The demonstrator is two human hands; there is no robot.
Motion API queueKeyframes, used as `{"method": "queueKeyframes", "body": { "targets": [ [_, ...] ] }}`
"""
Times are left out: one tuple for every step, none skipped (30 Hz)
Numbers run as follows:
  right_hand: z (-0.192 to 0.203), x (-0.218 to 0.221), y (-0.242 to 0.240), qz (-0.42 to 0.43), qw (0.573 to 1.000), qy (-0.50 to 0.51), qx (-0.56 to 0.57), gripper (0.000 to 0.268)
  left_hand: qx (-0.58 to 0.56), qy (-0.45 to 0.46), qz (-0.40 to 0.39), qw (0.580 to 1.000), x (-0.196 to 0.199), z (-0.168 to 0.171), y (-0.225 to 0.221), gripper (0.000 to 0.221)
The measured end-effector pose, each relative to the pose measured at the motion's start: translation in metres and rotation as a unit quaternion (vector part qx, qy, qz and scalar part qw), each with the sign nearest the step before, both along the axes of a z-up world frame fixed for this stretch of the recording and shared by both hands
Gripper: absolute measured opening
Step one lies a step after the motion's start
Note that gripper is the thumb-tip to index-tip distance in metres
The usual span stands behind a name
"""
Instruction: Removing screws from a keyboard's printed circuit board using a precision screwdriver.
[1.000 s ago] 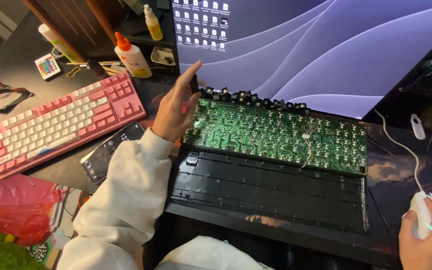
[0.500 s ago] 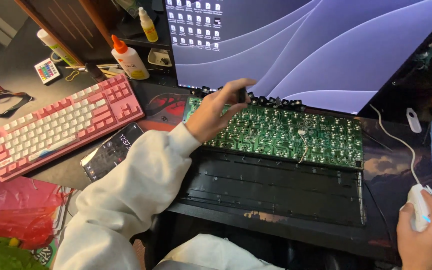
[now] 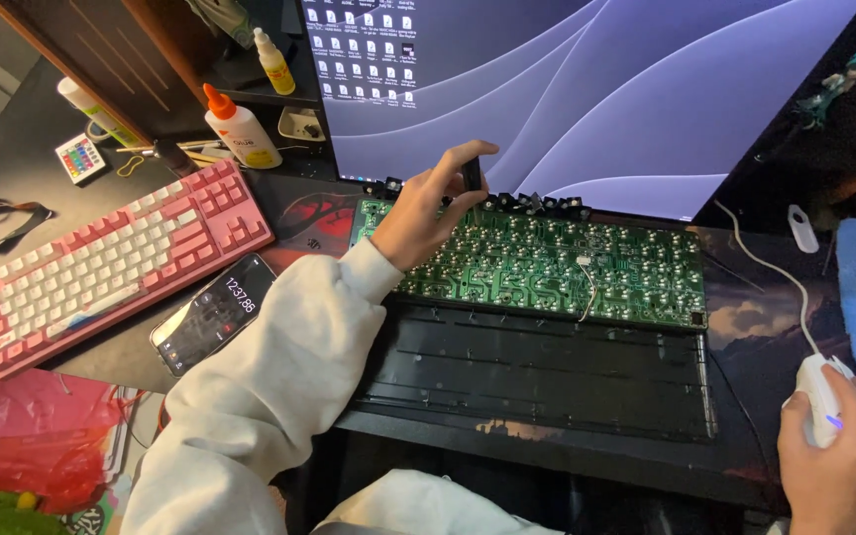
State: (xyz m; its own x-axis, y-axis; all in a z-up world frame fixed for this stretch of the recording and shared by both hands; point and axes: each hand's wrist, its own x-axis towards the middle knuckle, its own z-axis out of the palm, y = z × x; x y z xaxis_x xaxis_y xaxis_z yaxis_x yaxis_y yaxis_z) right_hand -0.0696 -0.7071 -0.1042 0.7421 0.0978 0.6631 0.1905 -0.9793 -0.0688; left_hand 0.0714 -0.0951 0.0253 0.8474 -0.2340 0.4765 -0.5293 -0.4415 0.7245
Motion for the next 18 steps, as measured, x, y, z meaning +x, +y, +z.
{"method": "queueKeyframes", "body": {
  "targets": [
    [-0.002,0.001,-0.001,0.003,1.000,-0.004,-0.001,0.044,0.009,0.001,-0.001,1.000,0.001,-0.001,0.001,0.061],
    [-0.003,0.002,-0.003,0.006,1.000,-0.007,-0.003,0.044,0.017,0.002,-0.001,1.000,0.001,-0.001,0.001,0.063],
    [-0.002,0.002,-0.003,0.007,1.000,-0.007,-0.003,0.044,0.016,0.002,0.000,1.000,0.001,-0.001,0.001,0.063],
    [-0.001,0.001,-0.003,-0.012,1.000,0.002,-0.019,0.045,0.019,0.009,0.004,1.000,0.001,0.000,0.000,0.063],
    [-0.001,0.000,-0.003,-0.031,0.999,0.012,-0.035,0.046,0.021,0.016,0.007,1.000,0.000,0.001,0.000,0.063],
    [0.000,-0.001,-0.002,-0.031,0.999,0.012,-0.036,0.046,0.021,0.017,0.007,1.000,0.001,0.004,-0.001,0.063],
    [0.001,-0.001,-0.001,-0.030,0.999,0.011,-0.034,0.045,0.024,0.026,0.006,0.999,0.001,0.007,-0.001,0.063],
    [0.002,-0.001,0.000,-0.028,0.999,0.011,-0.032,0.045,0.025,0.035,0.005,0.999,0.001,0.009,-0.001,0.062],
    [0.001,-0.001,-0.001,-0.028,0.999,0.012,-0.033,0.045,0.025,0.036,0.005,0.999,0.004,0.007,-0.002,0.062],
    [0.000,-0.001,-0.002,-0.019,0.999,0.009,-0.026,0.046,0.033,0.023,0.021,0.999,0.007,0.005,-0.002,0.061],
    [0.000,-0.001,-0.003,-0.010,1.000,0.005,-0.020,0.046,0.042,0.011,0.036,0.998,0.011,0.003,-0.002,0.062],
    [-0.001,0.000,-0.003,-0.010,1.000,0.005,-0.021,0.046,0.042,0.011,0.036,0.998,0.012,0.004,-0.003,0.062],
    [-0.002,0.000,-0.003,-0.004,1.000,0.002,-0.013,0.045,0.039,0.019,0.043,0.998,0.013,0.005,-0.003,0.060],
    [-0.002,0.000,-0.004,0.001,1.000,0.000,-0.006,0.043,0.036,0.028,0.048,0.998,0.014,0.005,-0.005,0.058],
    [-0.001,-0.001,-0.003,0.001,1.000,0.000,-0.007,0.043,0.035,0.028,0.048,0.998,0.015,0.004,-0.005,0.058],
    [0.000,-0.001,-0.001,-0.005,1.000,0.004,-0.010,0.045,0.040,0.017,0.052,0.998,0.016,0.002,-0.005,0.062],
    [0.001,-0.002,0.000,-0.011,1.000,0.007,-0.014,0.046,0.046,0.005,0.056,0.997,0.016,0.001,-0.005,0.066],
    [0.001,-0.002,0.000,-0.011,1.000,0.007,-0.015,0.046,0.046,0.005,0.056,0.997,0.017,0.000,-0.005,0.066]
  ]
}}
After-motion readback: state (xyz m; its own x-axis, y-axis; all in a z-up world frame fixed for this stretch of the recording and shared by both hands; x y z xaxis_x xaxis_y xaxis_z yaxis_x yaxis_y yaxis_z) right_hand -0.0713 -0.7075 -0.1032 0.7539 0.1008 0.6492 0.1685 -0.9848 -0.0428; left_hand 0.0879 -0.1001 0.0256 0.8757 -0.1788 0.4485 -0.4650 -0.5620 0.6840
